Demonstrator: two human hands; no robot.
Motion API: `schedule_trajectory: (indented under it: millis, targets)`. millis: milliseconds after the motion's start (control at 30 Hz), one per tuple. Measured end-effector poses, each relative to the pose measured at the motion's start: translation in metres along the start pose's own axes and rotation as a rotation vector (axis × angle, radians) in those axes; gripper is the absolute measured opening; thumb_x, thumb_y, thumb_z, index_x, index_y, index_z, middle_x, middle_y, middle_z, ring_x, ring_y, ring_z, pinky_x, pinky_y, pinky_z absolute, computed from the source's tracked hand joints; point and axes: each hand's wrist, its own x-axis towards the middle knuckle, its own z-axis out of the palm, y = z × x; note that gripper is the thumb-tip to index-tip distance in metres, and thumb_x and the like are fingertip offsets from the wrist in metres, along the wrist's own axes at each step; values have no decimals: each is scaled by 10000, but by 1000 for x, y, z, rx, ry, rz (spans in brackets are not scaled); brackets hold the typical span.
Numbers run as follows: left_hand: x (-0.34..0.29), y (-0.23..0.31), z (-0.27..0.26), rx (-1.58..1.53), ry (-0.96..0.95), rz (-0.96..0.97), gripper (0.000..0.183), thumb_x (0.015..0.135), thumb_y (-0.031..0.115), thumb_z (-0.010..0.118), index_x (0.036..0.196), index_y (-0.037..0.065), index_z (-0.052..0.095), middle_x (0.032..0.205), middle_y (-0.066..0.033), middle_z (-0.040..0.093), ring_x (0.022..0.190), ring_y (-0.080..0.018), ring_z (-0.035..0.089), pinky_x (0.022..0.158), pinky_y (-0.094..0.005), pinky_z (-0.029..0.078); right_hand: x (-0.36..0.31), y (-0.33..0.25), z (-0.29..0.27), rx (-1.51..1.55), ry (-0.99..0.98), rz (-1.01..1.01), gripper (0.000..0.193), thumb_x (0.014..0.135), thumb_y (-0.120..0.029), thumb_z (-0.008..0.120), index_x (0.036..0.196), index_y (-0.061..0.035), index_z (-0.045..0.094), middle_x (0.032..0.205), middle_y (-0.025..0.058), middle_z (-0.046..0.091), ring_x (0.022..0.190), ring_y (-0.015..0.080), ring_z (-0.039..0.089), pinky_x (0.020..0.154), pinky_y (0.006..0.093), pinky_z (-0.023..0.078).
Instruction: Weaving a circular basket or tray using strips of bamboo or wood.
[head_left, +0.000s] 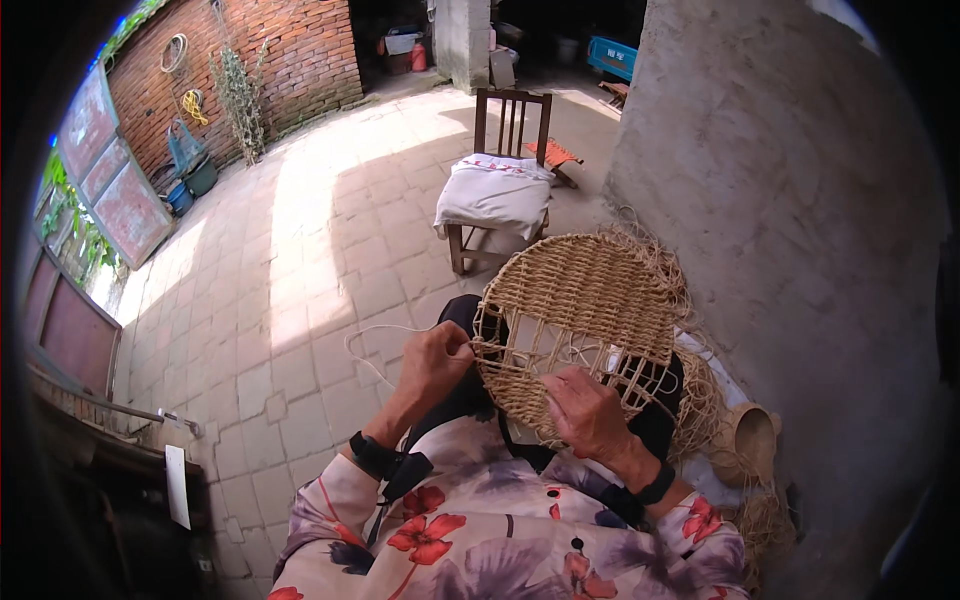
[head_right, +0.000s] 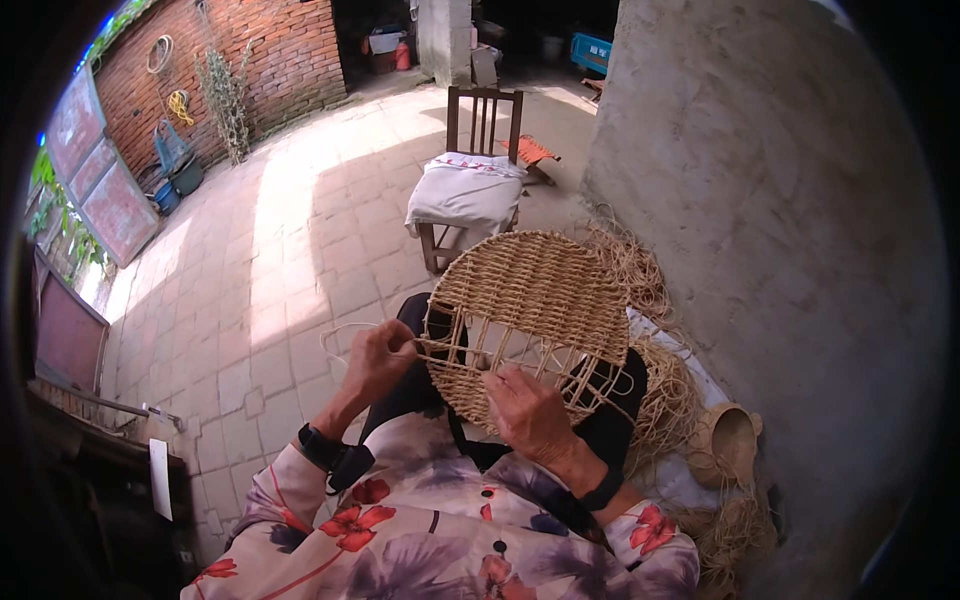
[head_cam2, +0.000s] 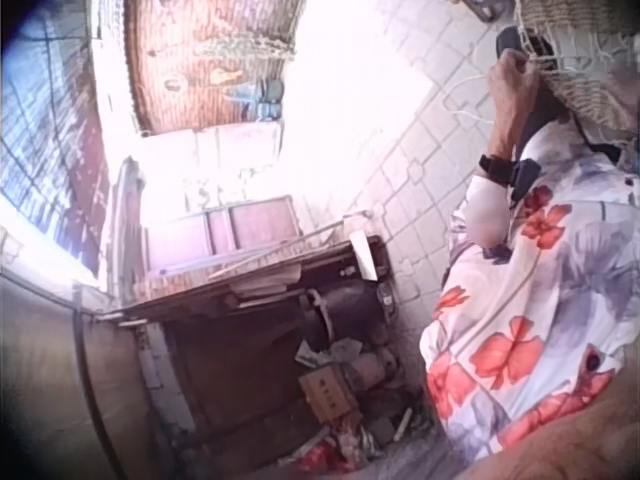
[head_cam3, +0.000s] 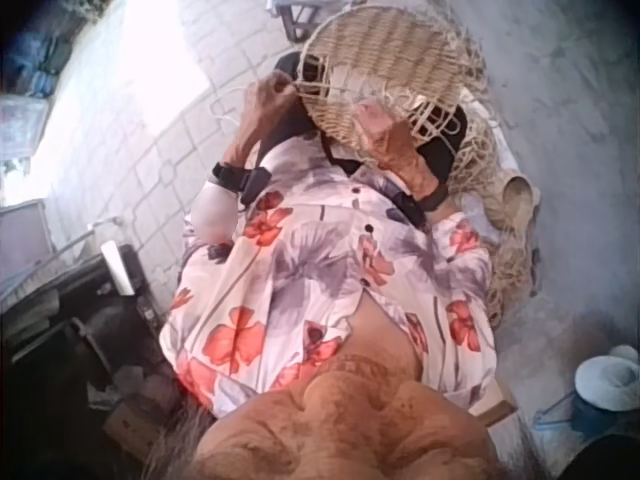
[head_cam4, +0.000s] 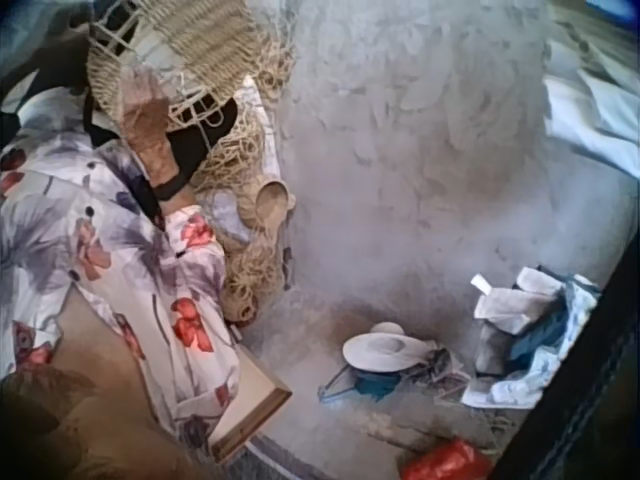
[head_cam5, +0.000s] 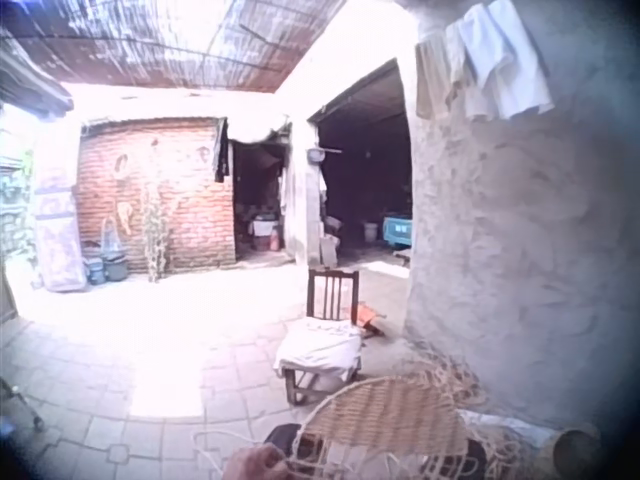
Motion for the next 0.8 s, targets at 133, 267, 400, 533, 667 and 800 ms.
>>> schedule_trajectory:
  millis: [133, 267, 400, 533, 667, 800]
  targets:
    - [3, 4, -9, -176, -67, -59, 178, 840, 127, 621, 926, -23, 661, 658, -63, 622, 611, -99, 571, 577, -293, 480, 21, -12, 5, 3, -39, -103, 391, 809, -69, 649, 1187, 7, 586, 998, 116, 574, 915, 269, 651, 691, 367, 567]
    - [23, 21, -3, -280, -57, 27, 174, 863, 123, 620, 945, -26, 658, 681, -46, 631, 616, -100, 566, 585, -294, 487, 22, -12, 12, -61, -94, -91, 416, 817, -84, 647, 1212, 20, 566, 993, 110, 569, 912, 251, 647, 668, 358, 565]
    - [44, 21, 24, -258, -42, 263, 124, 876, 106, 619, 945, 20, 676, 702, -104, 665, 619, -185, 630, 594, -332, 508, 24, -21, 15, -189, -136, -127, 431, 824, -172, 689, 1188, 26, 569, 970, 112, 564, 895, 252, 649, 643, 355, 560]
    - [46, 29, 33, 76, -27, 346, 89, 862, 125, 645, 927, 89, 694, 737, -180, 676, 667, -337, 676, 602, -416, 524, 29, -23, 12, -137, -148, -87, 440, 809, -265, 736, 1118, 17, 599, 947, 122, 566, 877, 269, 655, 635, 376, 561]
    - [35, 43, 31, 203, -101, 283, 81, 860, 131, 647, 917, 97, 692, 736, -183, 672, 674, -369, 663, 605, -445, 522, 37, -20, 7, -99, -228, -33, 437, 811, -281, 745, 1100, 12, 600, 957, 137, 571, 876, 287, 656, 641, 394, 563]
    - [37, 37, 37, 25, -34, 316, 67, 852, 94, 646, 904, 94, 687, 711, -173, 667, 656, -359, 666, 597, -444, 520, 40, -24, 7, -105, -265, -11, 416, 809, -272, 749, 1070, 14, 597, 965, 146, 575, 882, 303, 651, 647, 403, 565]
